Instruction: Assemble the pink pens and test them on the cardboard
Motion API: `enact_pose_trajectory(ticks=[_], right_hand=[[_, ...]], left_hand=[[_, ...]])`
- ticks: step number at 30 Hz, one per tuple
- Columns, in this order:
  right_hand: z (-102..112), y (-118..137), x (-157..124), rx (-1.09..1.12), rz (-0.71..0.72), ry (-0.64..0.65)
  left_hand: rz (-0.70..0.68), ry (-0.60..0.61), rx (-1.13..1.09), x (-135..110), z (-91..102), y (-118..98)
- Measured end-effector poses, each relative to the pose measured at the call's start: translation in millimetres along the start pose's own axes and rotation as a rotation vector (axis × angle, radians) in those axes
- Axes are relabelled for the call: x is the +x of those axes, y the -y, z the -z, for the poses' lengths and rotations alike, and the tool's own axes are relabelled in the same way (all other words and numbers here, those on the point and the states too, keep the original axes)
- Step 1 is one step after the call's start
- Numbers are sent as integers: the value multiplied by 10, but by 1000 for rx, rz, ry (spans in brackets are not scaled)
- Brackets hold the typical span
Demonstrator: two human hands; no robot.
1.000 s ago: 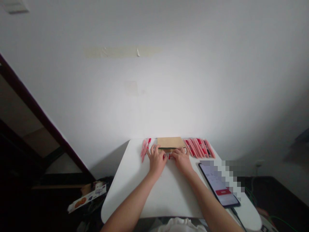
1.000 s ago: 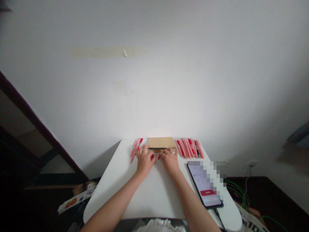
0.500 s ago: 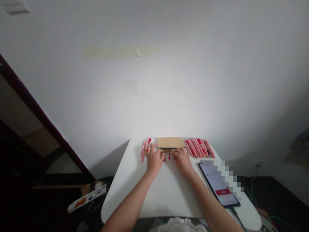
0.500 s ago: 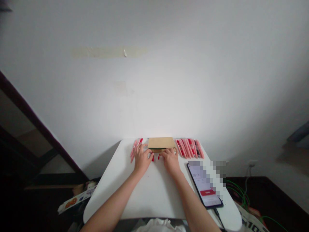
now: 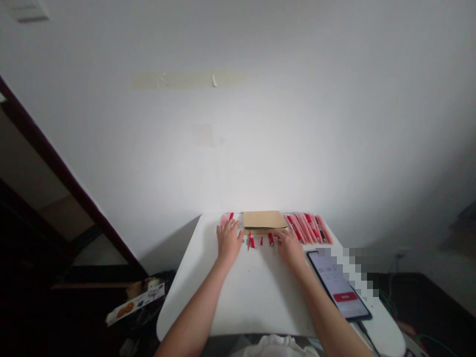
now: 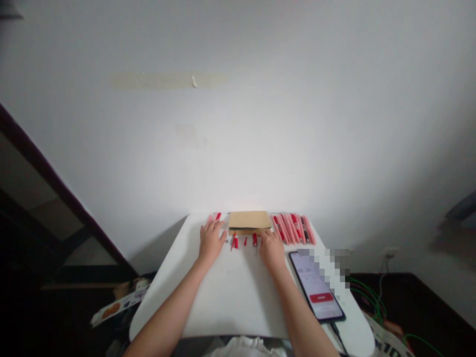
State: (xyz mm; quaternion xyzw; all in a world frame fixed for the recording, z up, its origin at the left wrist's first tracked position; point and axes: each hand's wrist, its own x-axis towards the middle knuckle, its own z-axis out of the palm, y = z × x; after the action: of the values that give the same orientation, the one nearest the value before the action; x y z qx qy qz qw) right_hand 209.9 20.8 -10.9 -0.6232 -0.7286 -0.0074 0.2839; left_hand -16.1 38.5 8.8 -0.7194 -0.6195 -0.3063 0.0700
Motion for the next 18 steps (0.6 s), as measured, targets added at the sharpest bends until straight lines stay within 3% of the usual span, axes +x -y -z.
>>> enact_pose_trajectory(ticks=[7, 18], right_hand=[[-16, -25, 3, 4, -9, 17], [5, 26, 0, 67, 9, -39]], left_hand=[[46, 56, 17, 9, 28, 3], [45, 42, 32, 7, 49, -16]])
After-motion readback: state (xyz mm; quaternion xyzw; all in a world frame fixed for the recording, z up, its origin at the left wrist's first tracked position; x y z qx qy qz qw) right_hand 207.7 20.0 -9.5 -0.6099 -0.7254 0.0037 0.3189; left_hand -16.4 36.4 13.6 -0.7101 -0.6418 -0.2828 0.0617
